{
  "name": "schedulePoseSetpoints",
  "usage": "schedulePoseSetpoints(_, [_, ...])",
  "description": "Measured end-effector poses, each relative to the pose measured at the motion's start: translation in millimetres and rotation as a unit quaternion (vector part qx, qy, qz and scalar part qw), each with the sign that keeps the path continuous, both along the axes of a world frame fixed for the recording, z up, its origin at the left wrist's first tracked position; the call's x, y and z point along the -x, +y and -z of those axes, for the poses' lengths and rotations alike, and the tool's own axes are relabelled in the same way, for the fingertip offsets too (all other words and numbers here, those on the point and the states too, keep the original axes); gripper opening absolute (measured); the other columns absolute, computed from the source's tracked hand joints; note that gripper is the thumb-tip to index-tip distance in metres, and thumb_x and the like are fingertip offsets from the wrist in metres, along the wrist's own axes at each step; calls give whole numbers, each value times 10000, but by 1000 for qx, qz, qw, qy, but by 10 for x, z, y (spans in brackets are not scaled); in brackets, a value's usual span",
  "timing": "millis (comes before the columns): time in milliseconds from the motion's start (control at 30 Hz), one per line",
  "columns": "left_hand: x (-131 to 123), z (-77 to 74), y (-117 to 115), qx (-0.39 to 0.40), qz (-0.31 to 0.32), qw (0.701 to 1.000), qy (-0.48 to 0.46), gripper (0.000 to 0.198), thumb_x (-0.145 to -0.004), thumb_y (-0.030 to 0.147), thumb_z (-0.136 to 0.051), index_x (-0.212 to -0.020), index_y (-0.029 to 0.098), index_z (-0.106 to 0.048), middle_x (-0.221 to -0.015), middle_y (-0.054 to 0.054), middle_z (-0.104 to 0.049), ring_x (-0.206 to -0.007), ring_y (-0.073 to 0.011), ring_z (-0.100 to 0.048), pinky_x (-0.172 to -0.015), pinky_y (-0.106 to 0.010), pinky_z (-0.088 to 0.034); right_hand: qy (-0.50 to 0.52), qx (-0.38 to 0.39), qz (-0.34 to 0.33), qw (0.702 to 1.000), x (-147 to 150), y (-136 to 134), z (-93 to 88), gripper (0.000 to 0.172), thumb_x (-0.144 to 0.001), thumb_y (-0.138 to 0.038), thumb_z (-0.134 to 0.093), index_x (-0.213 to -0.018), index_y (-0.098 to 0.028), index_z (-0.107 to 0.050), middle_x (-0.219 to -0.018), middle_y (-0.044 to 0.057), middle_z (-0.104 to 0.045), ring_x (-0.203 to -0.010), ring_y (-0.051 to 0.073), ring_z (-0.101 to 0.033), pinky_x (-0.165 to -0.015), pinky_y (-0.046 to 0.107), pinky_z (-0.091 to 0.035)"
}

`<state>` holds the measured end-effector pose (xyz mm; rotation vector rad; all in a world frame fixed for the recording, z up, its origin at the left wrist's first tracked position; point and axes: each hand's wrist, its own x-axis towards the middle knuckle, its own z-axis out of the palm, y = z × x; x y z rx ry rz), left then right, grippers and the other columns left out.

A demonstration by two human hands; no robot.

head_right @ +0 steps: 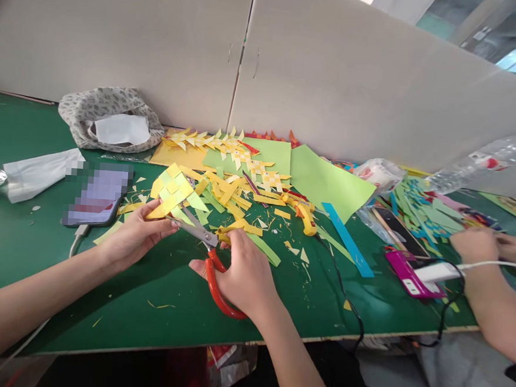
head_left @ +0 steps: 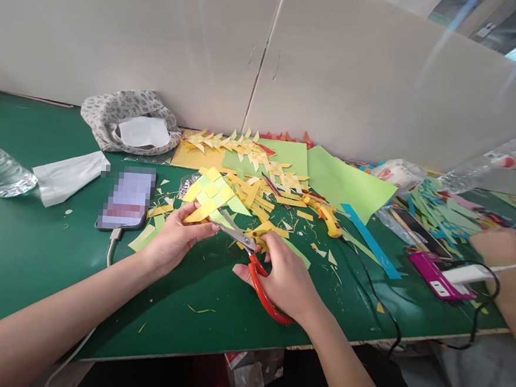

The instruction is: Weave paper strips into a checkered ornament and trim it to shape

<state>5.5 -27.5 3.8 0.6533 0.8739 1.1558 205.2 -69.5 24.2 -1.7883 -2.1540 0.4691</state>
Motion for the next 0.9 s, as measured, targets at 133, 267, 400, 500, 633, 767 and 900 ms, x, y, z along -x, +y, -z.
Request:
schedulePoseSetpoints(133, [-3, -10, -5, 0, 2, 1000, -10, 411, -532, 57, -783, -890, 171, -617, -884, 9, -702, -720, -88, -649, -646, -134, -530, 5, 2, -1, 1000, 4, -3, -3, 512, -685, -682, -510, -911, -223, -500, -877, 41, -579, -719, 188, -555, -557, 270, -384])
schedulePoseSetpoints(267, [-11, -33, -14, 1, -3, 1000, -15, 403, -531, 53, -787, -879, 164, -615, -848, 7, -702, -688, -78, -648, -644, -129, -534, 8, 5, 1, 1000, 11, -2, -20, 511, -691, -686, -497, -897, -218, -500, -871, 36, -575, -708, 181, -550, -551, 265, -382])
schedulePoseSetpoints(400, [-10, -32, -18, -2, 0, 1000, -22, 396, -540, 42, -785, -875, 170, -618, -828, 16, -701, -678, -70, -644, -641, -127, -539, 14, 8, 0, 1000, 20, 8, -47, 506, -689, -679, -510, -898, -218, -509, -839, 28, -573, -693, 170, -544, -548, 260, -384])
schedulePoseSetpoints(500, [-1, -20, -19, -4, 2, 1000, -20, 397, -546, 43, -785, -881, 176, -621, -815, 20, -701, -675, -68, -642, -644, -130, -541, 23, 7, -1, 1000, 21, 9, -55, 494, -683, -670, -529, -879, -216, -519, -807, 22, -570, -704, 168, -549, -546, 253, -383])
schedulePoseSetpoints(633, [-1, -18, -16, -5, 4, 1000, -22, 388, -550, 47, -783, -879, 176, -625, -832, 19, -698, -673, -68, -638, -636, -130, -538, 35, 8, -1, 999, 18, 3, -41, 486, -674, -668, -544, -841, -213, -516, -779, 18, -566, -703, 167, -546, -550, 249, -384])
schedulePoseSetpoints(767, [-14, -26, -9, -1, -2, 1000, -25, 369, -552, 51, -778, -868, 166, -627, -880, 6, -694, -695, -77, -640, -655, -146, -541, 40, 0, -1, 999, 14, 5, -16, 462, -675, -659, -551, -758, -210, -484, -729, 8, -549, -642, 146, -517, -531, 236, -372])
schedulePoseSetpoints(900, [-10, -36, -3, 5, -6, 999, -31, 355, -545, 48, -781, -848, 158, -632, -876, -6, -692, -708, -88, -645, -670, -159, -545, 29, -20, 1, 999, 9, 10, -8, 453, -665, -637, -575, -664, -209, -427, -649, -13, -503, -554, 114, -449, -482, 221, -334])
